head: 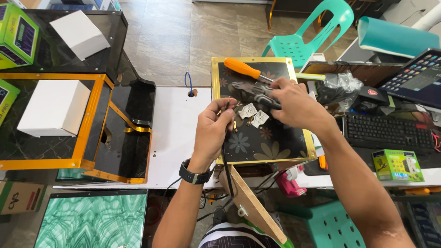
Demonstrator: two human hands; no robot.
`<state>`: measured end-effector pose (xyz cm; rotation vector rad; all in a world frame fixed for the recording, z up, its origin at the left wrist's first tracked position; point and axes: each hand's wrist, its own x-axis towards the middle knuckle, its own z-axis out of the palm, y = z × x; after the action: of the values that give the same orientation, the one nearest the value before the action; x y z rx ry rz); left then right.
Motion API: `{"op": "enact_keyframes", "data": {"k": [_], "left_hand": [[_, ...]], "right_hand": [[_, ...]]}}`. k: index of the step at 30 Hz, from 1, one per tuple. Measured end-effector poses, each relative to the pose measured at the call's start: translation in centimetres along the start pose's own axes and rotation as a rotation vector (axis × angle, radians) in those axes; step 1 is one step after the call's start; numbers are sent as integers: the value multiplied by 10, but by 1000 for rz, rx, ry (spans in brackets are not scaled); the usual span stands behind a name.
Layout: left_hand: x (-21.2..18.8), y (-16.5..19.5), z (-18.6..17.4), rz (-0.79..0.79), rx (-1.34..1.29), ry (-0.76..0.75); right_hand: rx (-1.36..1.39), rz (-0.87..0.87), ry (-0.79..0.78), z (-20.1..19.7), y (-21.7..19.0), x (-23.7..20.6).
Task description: The person works at a repair bench assembling a small electrical component, handling a black wire and a white socket-like part, twisting wire ends by hand and using a screwdriver and pliers to tighten and adjust the parts. They then carry small parts to a storage shelf and handle them near a cardboard box.
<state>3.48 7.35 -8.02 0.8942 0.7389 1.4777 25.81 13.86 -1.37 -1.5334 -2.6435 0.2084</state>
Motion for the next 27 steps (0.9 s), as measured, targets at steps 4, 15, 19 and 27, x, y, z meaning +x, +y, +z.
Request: {"op": "enact_keyframes", "data": {"k": [4,15,19,27], "left_hand": [[1,-4,1,17,56,22],[-4,1,8,101,309,85],[-4,0,8,107,284,80],[-14,6,12,250,575,170]], "right_hand": [[120,-92,109,1,-5,7],[265,-289,307,-8,-14,-9],[313,-314,231,-7,-28,-20],[234,-380,158,0,-41,-16]]}}
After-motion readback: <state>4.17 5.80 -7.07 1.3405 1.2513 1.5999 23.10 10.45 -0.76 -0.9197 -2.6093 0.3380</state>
